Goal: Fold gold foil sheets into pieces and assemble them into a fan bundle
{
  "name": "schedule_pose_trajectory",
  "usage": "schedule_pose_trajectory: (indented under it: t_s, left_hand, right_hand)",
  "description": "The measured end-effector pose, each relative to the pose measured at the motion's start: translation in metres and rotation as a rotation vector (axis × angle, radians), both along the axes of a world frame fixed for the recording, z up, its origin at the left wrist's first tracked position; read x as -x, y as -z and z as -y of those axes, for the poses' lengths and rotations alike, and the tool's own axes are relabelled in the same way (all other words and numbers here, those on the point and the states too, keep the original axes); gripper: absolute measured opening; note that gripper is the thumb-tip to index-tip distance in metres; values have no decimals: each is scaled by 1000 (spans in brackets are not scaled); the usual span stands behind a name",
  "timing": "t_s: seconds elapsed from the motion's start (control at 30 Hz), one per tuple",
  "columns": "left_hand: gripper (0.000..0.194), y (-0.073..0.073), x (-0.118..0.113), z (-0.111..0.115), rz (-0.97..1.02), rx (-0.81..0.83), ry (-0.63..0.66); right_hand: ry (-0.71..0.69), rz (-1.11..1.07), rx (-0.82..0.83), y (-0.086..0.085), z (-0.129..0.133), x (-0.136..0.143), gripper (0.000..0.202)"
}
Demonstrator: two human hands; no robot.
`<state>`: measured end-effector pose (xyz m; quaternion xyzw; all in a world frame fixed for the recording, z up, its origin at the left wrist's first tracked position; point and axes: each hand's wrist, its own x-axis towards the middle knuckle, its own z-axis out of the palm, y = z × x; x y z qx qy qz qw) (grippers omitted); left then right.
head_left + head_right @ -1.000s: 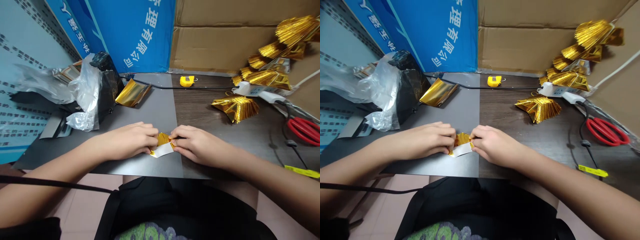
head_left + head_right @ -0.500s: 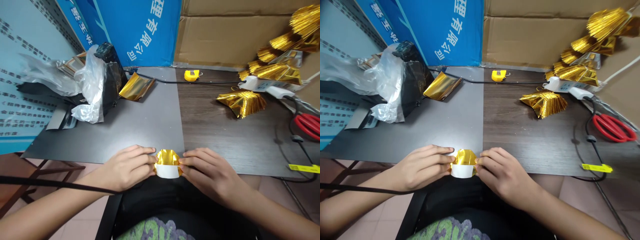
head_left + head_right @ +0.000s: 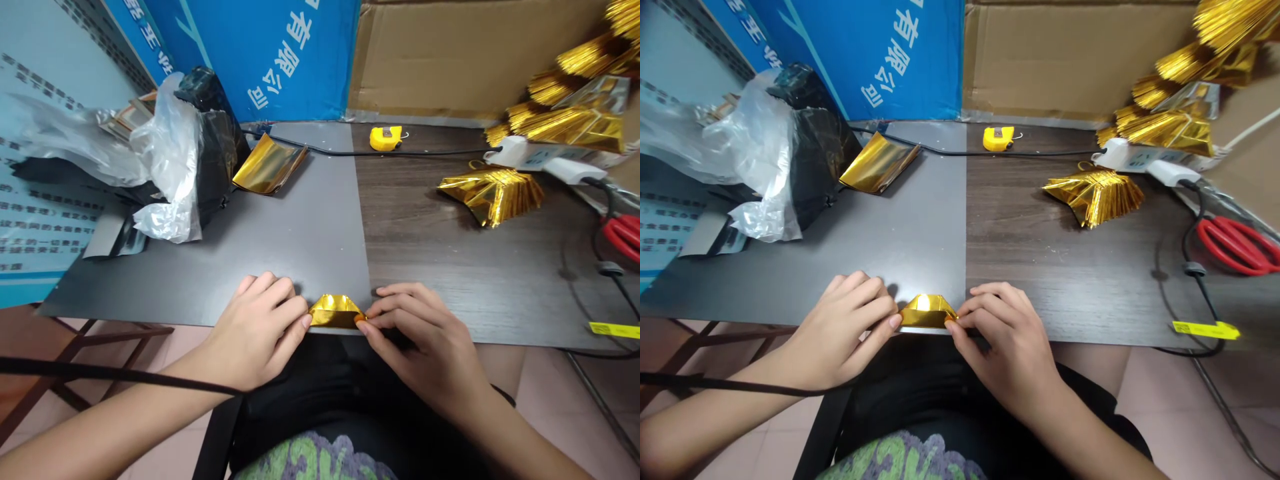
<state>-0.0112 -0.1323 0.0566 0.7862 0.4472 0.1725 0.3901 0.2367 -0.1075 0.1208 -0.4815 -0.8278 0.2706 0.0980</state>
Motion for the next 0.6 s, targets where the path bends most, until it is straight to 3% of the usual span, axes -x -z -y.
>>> schedule_pose_trajectory:
  t_s: [0.3,0.6]
  left_hand:
    - [22,3,0,0,36,104,-43]
    - [31,2,-1,-4,-4,138,-66]
  right_hand:
    - [115,62,-97,2,9,3,14]
    - [132,75,-146,4,12,3,17]
